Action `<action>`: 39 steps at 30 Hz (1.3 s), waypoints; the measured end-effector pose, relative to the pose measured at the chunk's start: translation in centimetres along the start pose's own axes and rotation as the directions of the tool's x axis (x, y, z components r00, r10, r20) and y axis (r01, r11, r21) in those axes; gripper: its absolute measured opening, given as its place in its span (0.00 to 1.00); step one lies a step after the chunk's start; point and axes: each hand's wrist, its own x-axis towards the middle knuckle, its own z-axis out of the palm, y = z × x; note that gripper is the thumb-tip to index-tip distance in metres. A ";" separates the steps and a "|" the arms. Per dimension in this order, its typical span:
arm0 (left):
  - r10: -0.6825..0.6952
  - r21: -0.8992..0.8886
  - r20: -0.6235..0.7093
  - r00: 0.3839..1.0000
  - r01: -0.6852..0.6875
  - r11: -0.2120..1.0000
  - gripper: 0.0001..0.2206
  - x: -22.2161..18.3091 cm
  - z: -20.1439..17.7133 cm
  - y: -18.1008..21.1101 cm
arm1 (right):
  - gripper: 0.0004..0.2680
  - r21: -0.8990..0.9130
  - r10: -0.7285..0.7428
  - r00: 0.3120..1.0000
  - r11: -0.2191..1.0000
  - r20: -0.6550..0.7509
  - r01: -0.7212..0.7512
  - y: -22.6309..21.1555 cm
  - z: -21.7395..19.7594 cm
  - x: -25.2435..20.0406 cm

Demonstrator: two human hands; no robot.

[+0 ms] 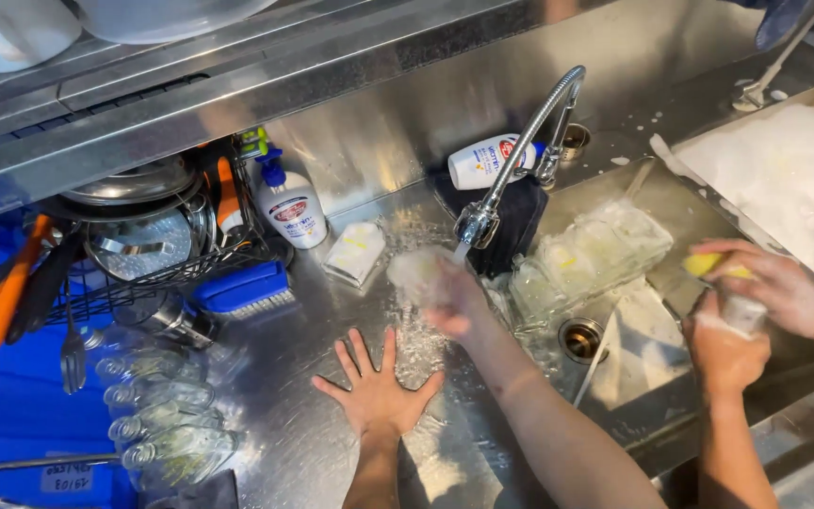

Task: Washing and rinsing small plastic or glass bottles in a commercial stainless steel sink.

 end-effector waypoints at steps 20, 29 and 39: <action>-0.016 -0.078 -0.171 0.985 0.003 0.997 0.48 1.7 1.8 -0.1 | 0.16 0.691 0.619 0.321 0.695 -0.716 0.201 -0.4 0.5 -4.7; -0.016 -0.037 -0.068 0.998 0.014 0.999 0.48 2.0 0.9 0.3 | 0.19 0.582 0.587 -0.066 0.809 -0.807 0.078 -1.6 4.2 2.0; -0.033 0.015 -0.036 0.999 0.033 0.999 0.47 1.9 0.8 0.2 | 0.34 0.595 0.586 0.108 0.798 -0.803 0.099 0.1 2.9 0.6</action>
